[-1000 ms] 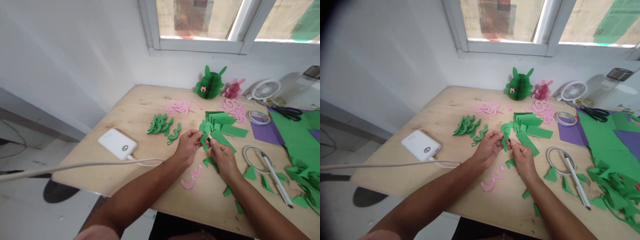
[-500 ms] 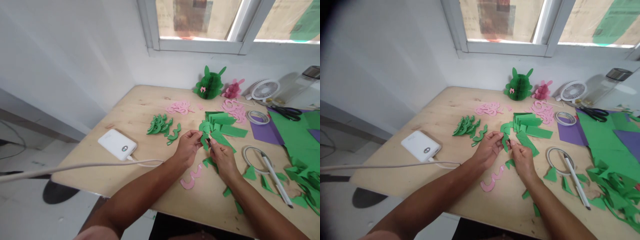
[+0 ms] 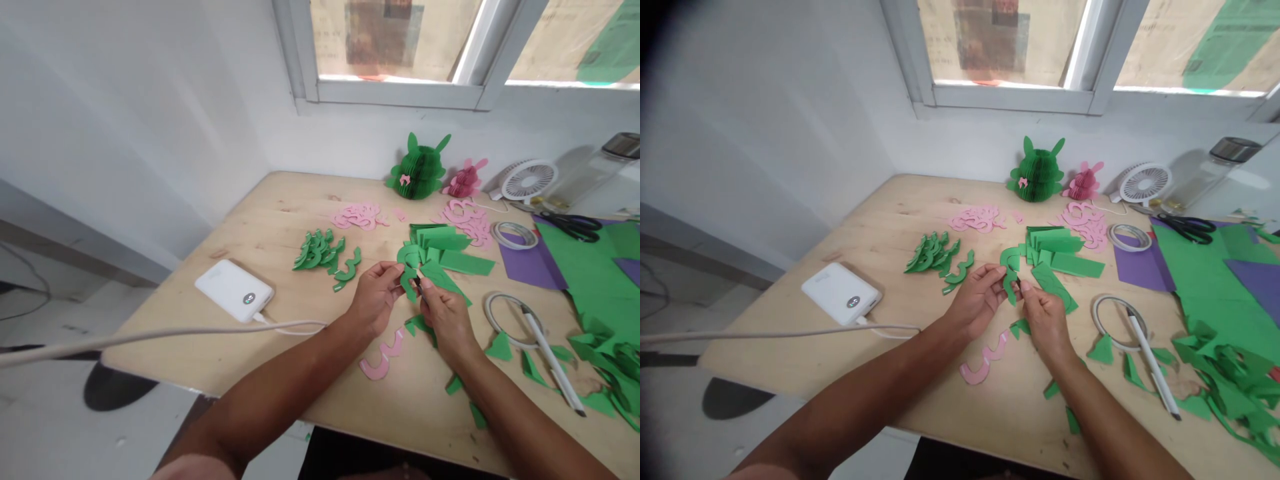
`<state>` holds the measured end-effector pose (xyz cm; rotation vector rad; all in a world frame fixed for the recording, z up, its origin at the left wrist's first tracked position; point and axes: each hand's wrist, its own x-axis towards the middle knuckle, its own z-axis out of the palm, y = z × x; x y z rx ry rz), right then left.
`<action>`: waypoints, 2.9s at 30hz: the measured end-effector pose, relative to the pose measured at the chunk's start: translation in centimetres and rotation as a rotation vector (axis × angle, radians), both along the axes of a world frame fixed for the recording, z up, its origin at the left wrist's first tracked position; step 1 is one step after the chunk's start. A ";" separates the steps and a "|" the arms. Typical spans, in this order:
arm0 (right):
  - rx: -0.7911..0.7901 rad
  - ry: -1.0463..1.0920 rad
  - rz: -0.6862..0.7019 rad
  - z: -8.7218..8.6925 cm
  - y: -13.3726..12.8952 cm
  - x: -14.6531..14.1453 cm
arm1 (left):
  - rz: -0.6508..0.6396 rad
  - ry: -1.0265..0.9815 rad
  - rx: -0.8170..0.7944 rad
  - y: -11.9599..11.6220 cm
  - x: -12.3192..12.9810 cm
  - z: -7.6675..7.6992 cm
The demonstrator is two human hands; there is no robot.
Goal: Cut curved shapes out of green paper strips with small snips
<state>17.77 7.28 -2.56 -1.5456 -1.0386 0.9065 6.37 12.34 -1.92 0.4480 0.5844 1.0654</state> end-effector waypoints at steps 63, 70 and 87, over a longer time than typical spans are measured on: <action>0.025 0.202 -0.047 0.5 0.3 0.9 | -0.232 0.444 0.231 1.5 -1.2 -0.5; 0.039 0.141 -0.071 0.2 0.3 1.2 | -0.235 0.476 0.256 1.7 -1.3 -0.7; 0.047 0.261 -0.001 0.9 -0.2 1.2 | -0.037 0.468 0.212 2.1 -1.3 -0.5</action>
